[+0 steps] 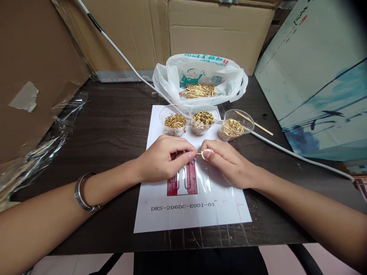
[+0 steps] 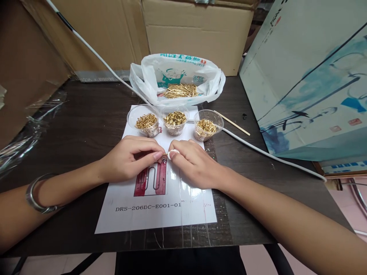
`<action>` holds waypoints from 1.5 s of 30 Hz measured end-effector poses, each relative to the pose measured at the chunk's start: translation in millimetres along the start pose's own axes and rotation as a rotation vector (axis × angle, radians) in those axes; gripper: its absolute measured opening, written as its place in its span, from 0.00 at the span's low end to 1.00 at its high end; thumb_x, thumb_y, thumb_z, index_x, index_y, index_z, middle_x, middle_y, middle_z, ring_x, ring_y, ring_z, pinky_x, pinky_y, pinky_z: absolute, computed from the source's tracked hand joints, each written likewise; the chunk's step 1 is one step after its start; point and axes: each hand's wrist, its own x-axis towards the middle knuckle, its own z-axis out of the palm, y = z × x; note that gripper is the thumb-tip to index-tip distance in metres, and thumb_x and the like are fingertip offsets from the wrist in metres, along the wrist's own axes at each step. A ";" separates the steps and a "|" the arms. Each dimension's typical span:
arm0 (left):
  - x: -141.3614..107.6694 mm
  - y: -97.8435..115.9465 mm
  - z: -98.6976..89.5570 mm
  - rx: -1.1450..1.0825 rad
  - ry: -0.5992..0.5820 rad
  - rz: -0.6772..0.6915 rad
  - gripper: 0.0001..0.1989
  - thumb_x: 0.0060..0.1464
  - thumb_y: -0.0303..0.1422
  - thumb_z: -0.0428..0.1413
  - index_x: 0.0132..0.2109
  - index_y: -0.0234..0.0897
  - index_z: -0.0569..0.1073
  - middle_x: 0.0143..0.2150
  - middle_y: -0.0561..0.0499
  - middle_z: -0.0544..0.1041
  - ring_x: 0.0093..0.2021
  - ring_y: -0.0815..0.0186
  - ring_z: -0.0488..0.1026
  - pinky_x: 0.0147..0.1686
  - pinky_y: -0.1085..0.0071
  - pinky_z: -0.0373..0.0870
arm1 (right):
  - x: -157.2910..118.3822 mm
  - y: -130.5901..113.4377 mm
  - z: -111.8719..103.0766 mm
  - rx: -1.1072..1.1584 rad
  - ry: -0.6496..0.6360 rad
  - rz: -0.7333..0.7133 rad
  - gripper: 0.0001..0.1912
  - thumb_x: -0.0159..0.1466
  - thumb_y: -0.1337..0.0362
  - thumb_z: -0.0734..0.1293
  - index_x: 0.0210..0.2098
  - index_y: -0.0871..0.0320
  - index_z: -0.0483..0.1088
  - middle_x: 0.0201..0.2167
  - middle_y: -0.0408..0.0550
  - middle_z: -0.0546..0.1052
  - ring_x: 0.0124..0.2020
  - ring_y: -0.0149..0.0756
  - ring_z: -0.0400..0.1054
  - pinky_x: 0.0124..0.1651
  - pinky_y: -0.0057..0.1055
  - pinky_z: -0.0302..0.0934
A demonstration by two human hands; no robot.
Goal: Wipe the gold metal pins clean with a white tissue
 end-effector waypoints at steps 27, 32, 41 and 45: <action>4.0 -1.6 -1.6 -0.041 -0.097 -0.099 0.10 0.61 0.28 0.49 0.34 0.33 0.74 0.28 0.56 0.75 0.29 0.76 0.69 0.33 0.80 0.63 | 2.3 5.4 4.8 -0.123 0.049 -0.069 0.15 0.70 0.59 0.51 0.31 0.60 0.59 0.28 0.43 0.63 0.30 0.30 0.55 0.36 0.32 0.48; 3.2 -3.7 -2.4 0.012 -0.124 -0.117 0.11 0.60 0.30 0.50 0.32 0.34 0.74 0.25 0.56 0.73 0.28 0.74 0.67 0.31 0.78 0.62 | 4.1 3.3 5.1 -0.211 0.014 -0.062 0.14 0.69 0.61 0.50 0.31 0.60 0.59 0.28 0.44 0.63 0.30 0.31 0.54 0.36 0.33 0.48; 4.6 -3.8 -2.1 -0.042 -0.080 -0.139 0.10 0.60 0.32 0.51 0.33 0.34 0.75 0.26 0.56 0.74 0.27 0.75 0.67 0.29 0.78 0.62 | -3.6 1.9 4.3 -0.172 0.217 -0.095 0.12 0.66 0.61 0.57 0.31 0.61 0.65 0.26 0.43 0.66 0.28 0.29 0.58 0.33 0.30 0.52; 2.8 -3.6 -2.1 -0.061 -0.064 -0.171 0.10 0.59 0.34 0.52 0.36 0.34 0.76 0.28 0.54 0.75 0.28 0.74 0.68 0.30 0.78 0.63 | -8.7 1.0 1.4 -0.204 0.319 -0.126 0.07 0.62 0.63 0.64 0.34 0.61 0.70 0.29 0.44 0.73 0.31 0.28 0.65 0.36 0.28 0.57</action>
